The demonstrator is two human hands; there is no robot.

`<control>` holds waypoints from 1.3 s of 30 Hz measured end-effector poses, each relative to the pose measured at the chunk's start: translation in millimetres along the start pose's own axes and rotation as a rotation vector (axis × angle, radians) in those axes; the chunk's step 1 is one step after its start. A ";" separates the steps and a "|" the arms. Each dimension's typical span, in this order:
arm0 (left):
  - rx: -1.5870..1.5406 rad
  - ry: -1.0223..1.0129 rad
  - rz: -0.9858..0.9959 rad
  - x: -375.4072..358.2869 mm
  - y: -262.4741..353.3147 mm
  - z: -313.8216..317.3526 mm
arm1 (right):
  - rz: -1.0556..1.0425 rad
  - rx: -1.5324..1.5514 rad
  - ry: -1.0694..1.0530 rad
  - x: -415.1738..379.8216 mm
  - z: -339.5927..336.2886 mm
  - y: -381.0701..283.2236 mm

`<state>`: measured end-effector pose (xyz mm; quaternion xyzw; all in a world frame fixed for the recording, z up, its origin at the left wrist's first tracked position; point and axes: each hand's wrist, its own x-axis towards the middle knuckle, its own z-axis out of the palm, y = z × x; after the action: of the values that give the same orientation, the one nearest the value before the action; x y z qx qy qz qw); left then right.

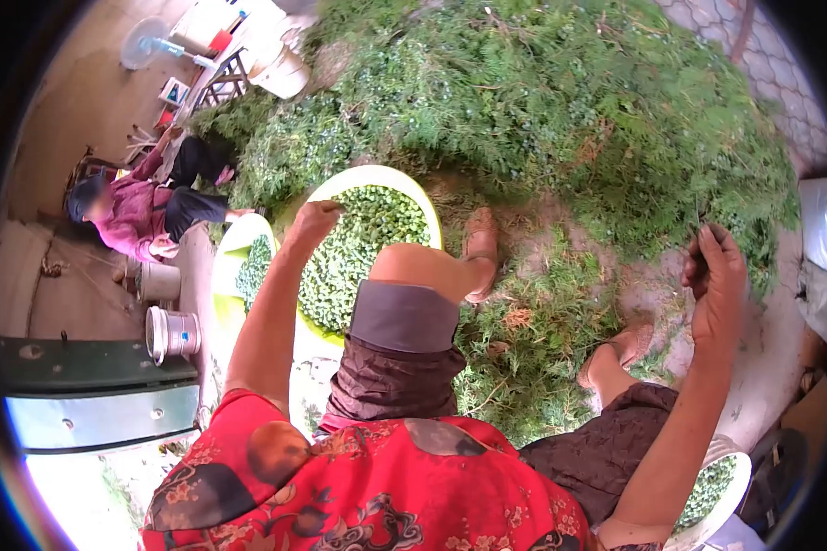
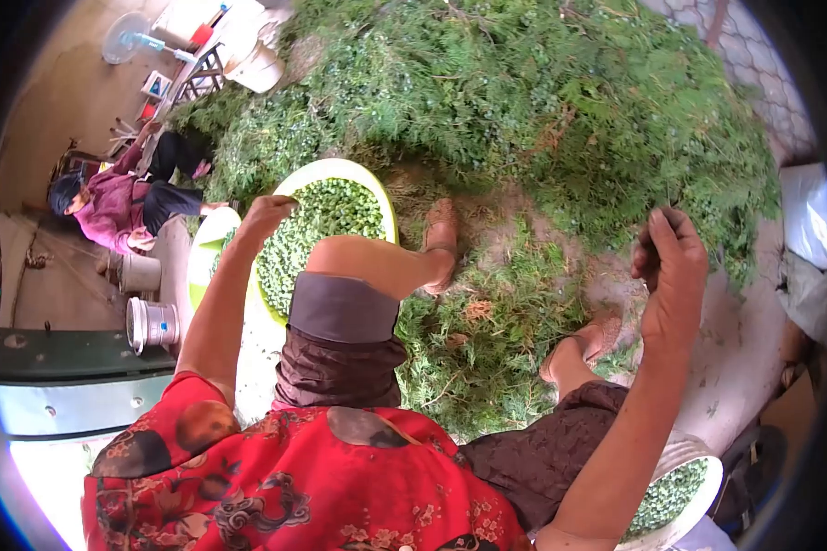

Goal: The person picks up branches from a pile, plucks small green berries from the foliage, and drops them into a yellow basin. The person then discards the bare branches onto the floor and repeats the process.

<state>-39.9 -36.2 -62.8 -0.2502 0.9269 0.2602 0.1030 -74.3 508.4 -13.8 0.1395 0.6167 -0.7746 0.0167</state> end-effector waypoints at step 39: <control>0.665 -0.732 0.836 -89.3 288.4 132.7 | 0.286 -0.444 0.570 182.9 -104.2 353.3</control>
<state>-104.9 284.5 -21.8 0.2822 0.8821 0.0460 0.3744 -159.6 550.8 -413.9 0.4266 0.7236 -0.5423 -0.0178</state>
